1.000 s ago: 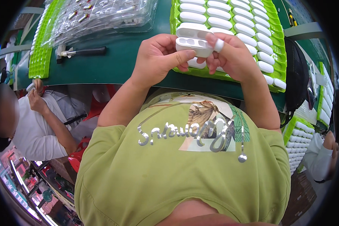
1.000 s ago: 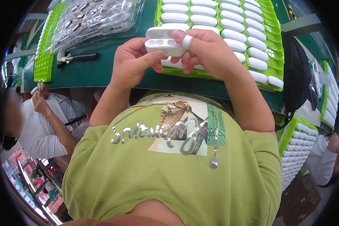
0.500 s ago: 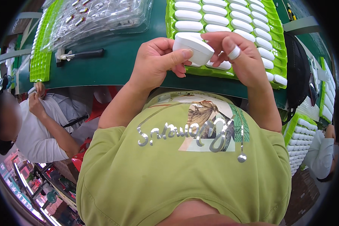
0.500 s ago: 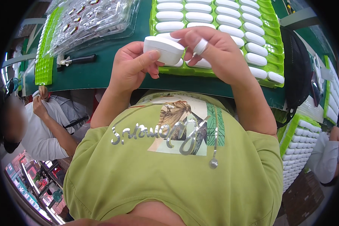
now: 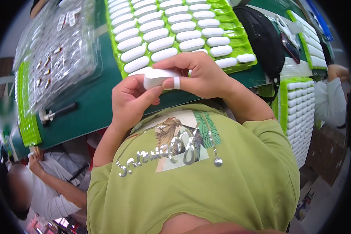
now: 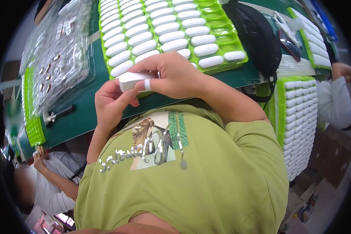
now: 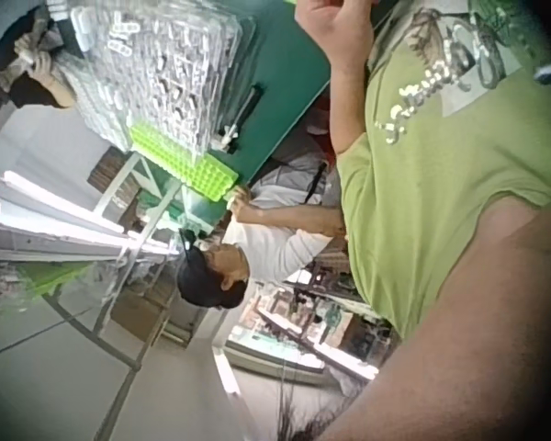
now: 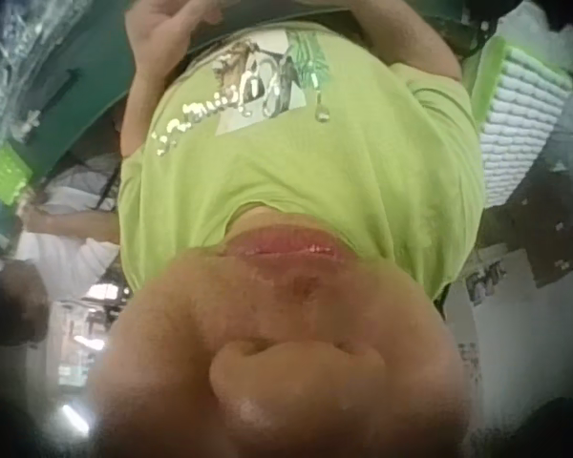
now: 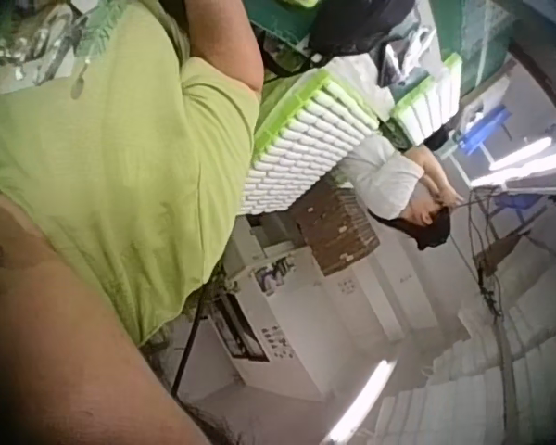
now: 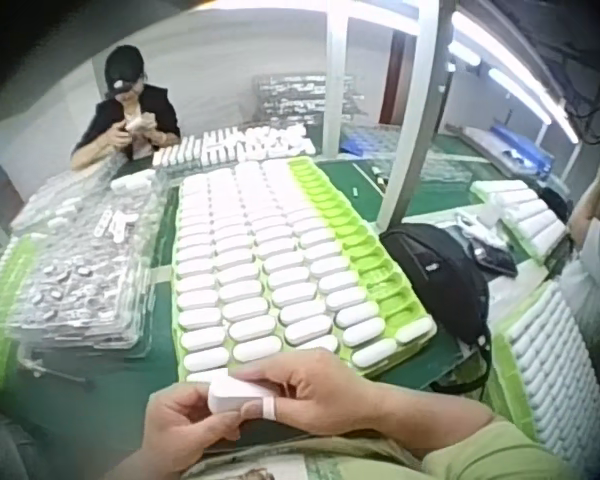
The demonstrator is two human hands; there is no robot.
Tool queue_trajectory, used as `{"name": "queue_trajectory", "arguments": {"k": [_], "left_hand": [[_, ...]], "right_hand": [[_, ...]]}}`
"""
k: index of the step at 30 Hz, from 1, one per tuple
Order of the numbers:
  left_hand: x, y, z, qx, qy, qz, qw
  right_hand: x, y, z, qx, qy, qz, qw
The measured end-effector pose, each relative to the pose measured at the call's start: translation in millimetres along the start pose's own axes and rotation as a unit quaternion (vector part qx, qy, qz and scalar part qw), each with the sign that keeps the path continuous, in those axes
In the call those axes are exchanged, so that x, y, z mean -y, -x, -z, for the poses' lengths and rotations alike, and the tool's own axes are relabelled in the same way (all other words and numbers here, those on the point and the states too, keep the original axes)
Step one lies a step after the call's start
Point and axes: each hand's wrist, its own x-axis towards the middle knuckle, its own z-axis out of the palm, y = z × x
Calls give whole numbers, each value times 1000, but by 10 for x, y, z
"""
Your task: The person repeatedly picks up white plastic cases from a green tray, inserts small cylindrical components into the cases, closes the cases, and places them into a clear plastic tray. The person continues this repetitive assembly process throughout the clip.
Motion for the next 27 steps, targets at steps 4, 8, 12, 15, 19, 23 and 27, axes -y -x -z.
{"name": "queue_trajectory", "arguments": {"k": [4,8,12,15,19,23,27], "left_hand": [[24,-28,-84,47,6,-38,998],[81,-17,-37,33,-14,-19,999],[64,-27,-70,35,-6,18,999],[45,-99,-53,69,-14,4,997],[38,-93,69,31,-37,3,999],[58,-69,163,6,-7,-7,1000],[61,-110,196,-21,-8,-1,1000]], "right_hand": [[-84,255,545,-129,103,-5,986],[-225,614,1252,-197,329,-41,923],[-326,763,1557,-100,479,-49,871],[-357,802,1539,-104,483,-28,869],[-240,697,1473,-123,503,-24,855],[-142,640,1465,-83,568,-11,819],[-223,676,1482,-46,557,-45,828]]}}
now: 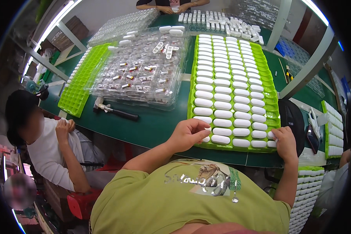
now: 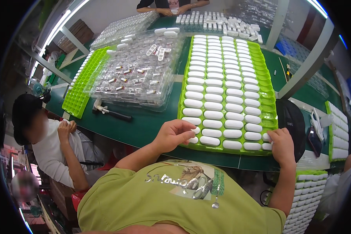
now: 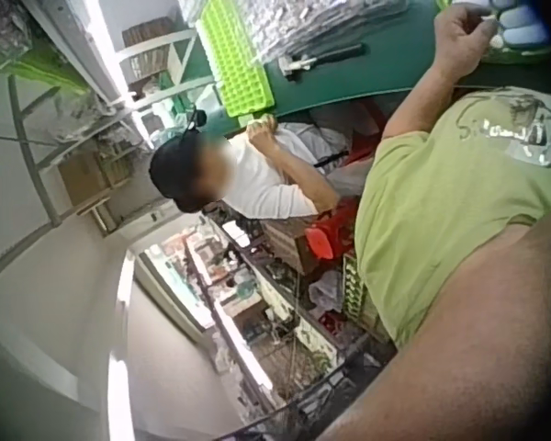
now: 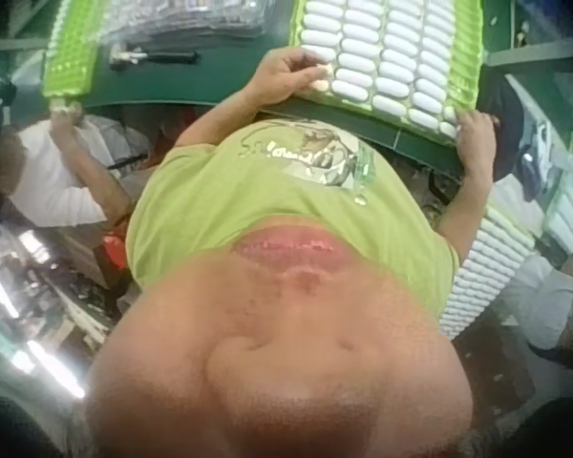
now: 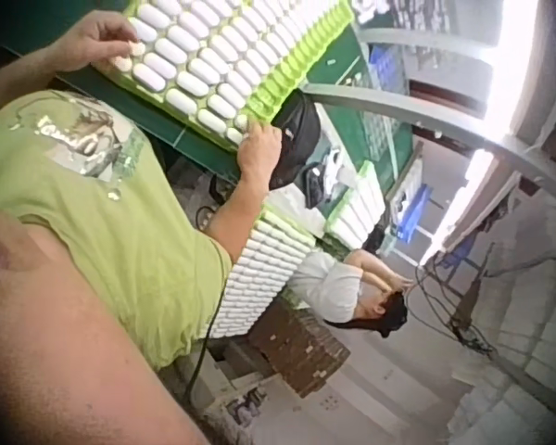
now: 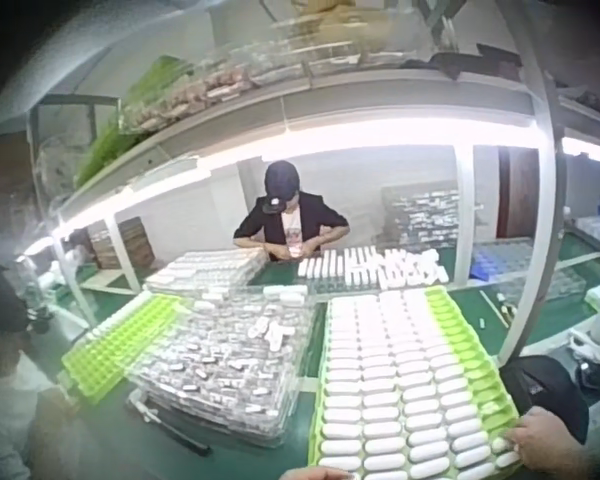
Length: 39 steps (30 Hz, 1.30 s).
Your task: The person repeatedly picks up white plastic cases from a green tray, inserts small cylindrical components into the cases, closes the cases, and places them into a clear plastic tray. The person continues this repetitive assembly process throughout the clip.
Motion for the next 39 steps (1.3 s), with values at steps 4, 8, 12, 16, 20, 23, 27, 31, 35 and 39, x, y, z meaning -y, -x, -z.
{"name": "queue_trajectory", "arguments": {"k": [4,8,12,16,20,23,27,31,35,39], "left_hand": [[-69,-41,-1,-23,7,-1,1000],[-61,-119,91,-32,-20,-17,999],[-197,-265,107,-22,-43,-18,999],[-266,-473,217,-15,-114,-60,992],[-505,-644,255,-26,-150,-68,986],[-561,-738,299,-15,-210,-90,974],[-593,-990,462,-7,-205,-112,972],[-920,-1546,831,-90,-236,-111,961],[-1172,-2353,1443,-250,-511,-193,799],[-1375,-2941,1814,-302,-679,-109,660]], "right_hand": [[-4,16,54,-64,-58,-12,996],[9,37,-77,-49,-119,-43,991],[40,31,-57,-93,-115,-34,988],[136,-75,-110,-160,-149,-50,975],[108,-93,-289,-178,-208,-106,956],[10,-21,-403,-148,-212,-112,959],[-34,0,-407,-162,-244,-112,950],[-85,-14,-432,-212,-266,-128,932],[-76,-58,-451,-234,-271,-132,924],[-84,-86,-448,-240,-273,-129,923]]}}
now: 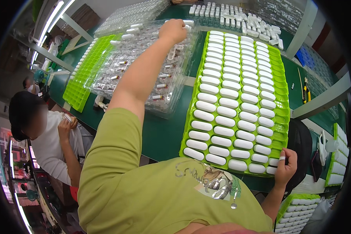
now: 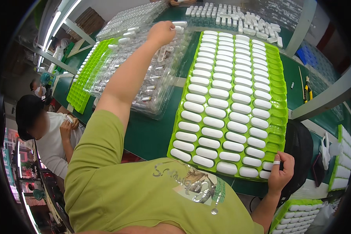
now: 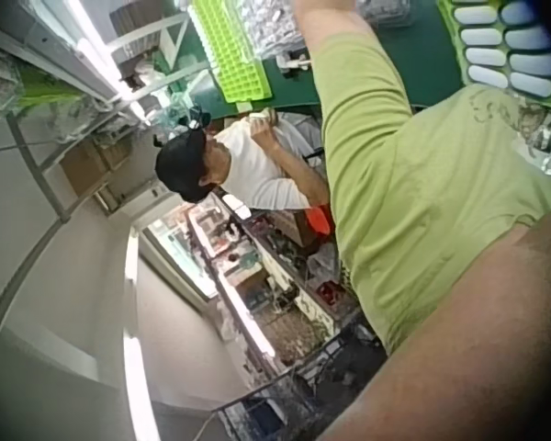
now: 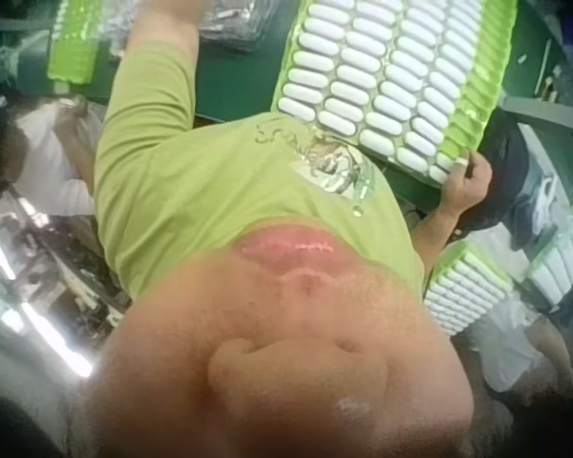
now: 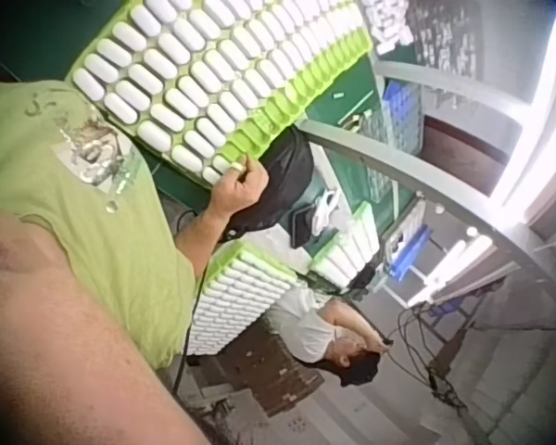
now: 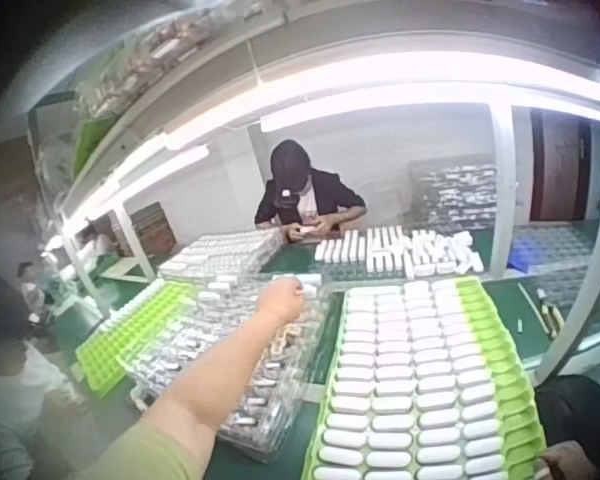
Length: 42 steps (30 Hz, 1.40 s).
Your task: The person repeatedly picks up white plastic cases from a green tray, inserts small cylindrical components into the cases, closes the cases, and places them into a clear plastic tray. The person continues this repetitive assembly process throughout the clip.
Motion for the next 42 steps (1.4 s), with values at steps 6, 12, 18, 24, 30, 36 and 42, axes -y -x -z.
{"name": "queue_trajectory", "arguments": {"k": [6,12,18,24,30,36,42], "left_hand": [[-40,-320,-96,60,-134,-15,989],[-47,-472,-281,90,-222,-68,969],[-43,-393,145,10,-48,-29,998],[-369,530,585,154,478,61,862],[-771,1732,854,182,580,76,790],[-794,2209,554,91,608,86,784],[-660,2517,611,-97,497,25,862]], "right_hand": [[17,-33,17,8,-7,-17,1000],[16,-29,35,20,-28,-33,999],[257,-223,1,31,-70,7,997],[1026,-757,-369,131,-106,130,977],[1776,-999,-1283,302,-188,40,934],[1688,-951,-1817,330,-230,24,915],[1722,-961,-1836,396,-398,-125,818]]}}
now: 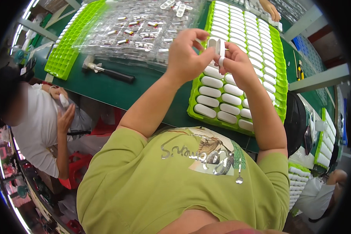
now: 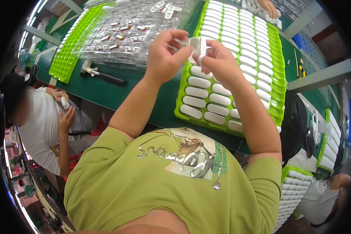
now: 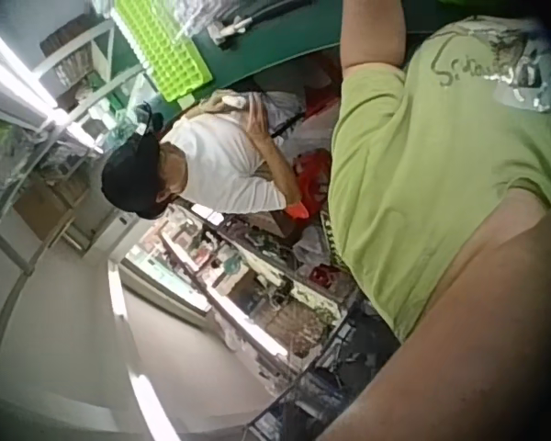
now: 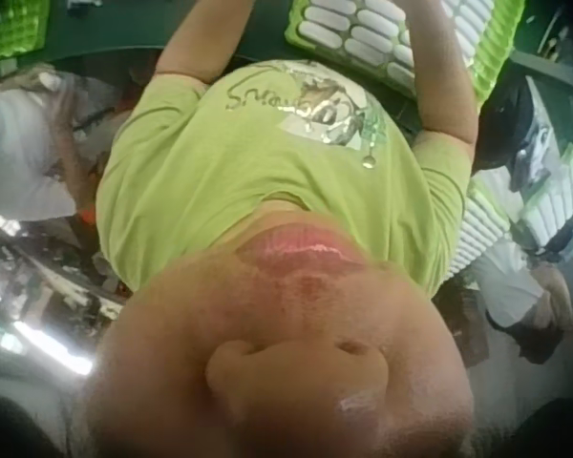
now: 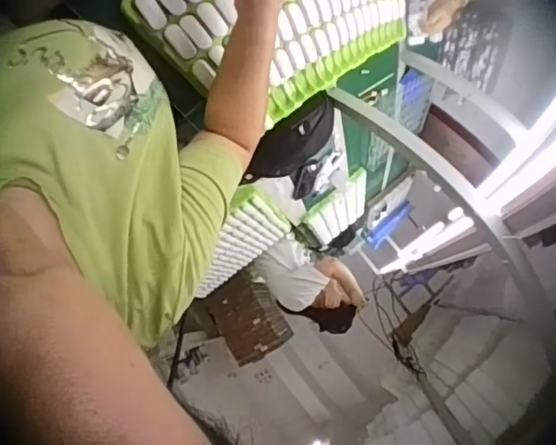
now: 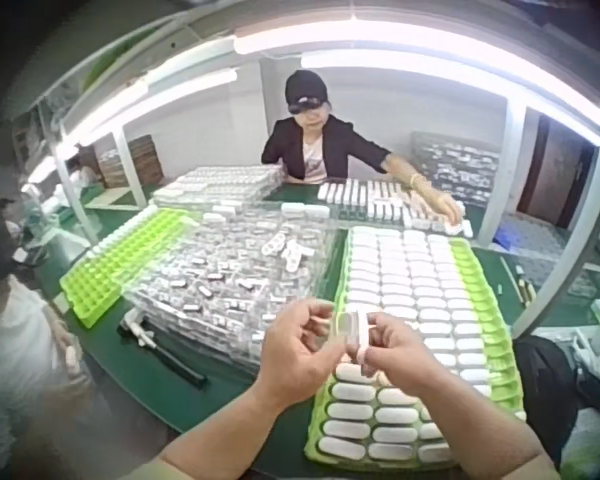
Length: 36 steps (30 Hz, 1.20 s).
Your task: The person repeatedly picks up white plastic cases from a green tray, inserts small cylindrical components into the cases, closes the cases, and places them into a clear plastic tray. The person continues this repetitive assembly process throughout the clip.
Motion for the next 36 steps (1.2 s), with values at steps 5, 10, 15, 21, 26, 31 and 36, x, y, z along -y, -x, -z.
{"name": "queue_trajectory", "arguments": {"k": [5,10,15,21,26,31,36], "left_hand": [[136,41,78,148,-71,-133,977],[225,32,99,137,23,-74,988],[170,175,92,91,63,-36,993],[245,235,87,27,98,-40,994],[284,247,86,35,133,-9,990],[294,237,79,33,153,-4,988],[241,216,63,81,309,89,943]], "right_hand": [[16,-42,44,74,-69,-18,995],[87,-207,156,95,-79,-64,990],[210,-957,221,-45,122,-1,992],[152,-2034,-356,-144,520,79,838],[300,-2342,-415,-88,527,-56,843],[174,-2249,-3,-93,282,2,955],[279,-1586,244,-23,3,8,1000]]}}
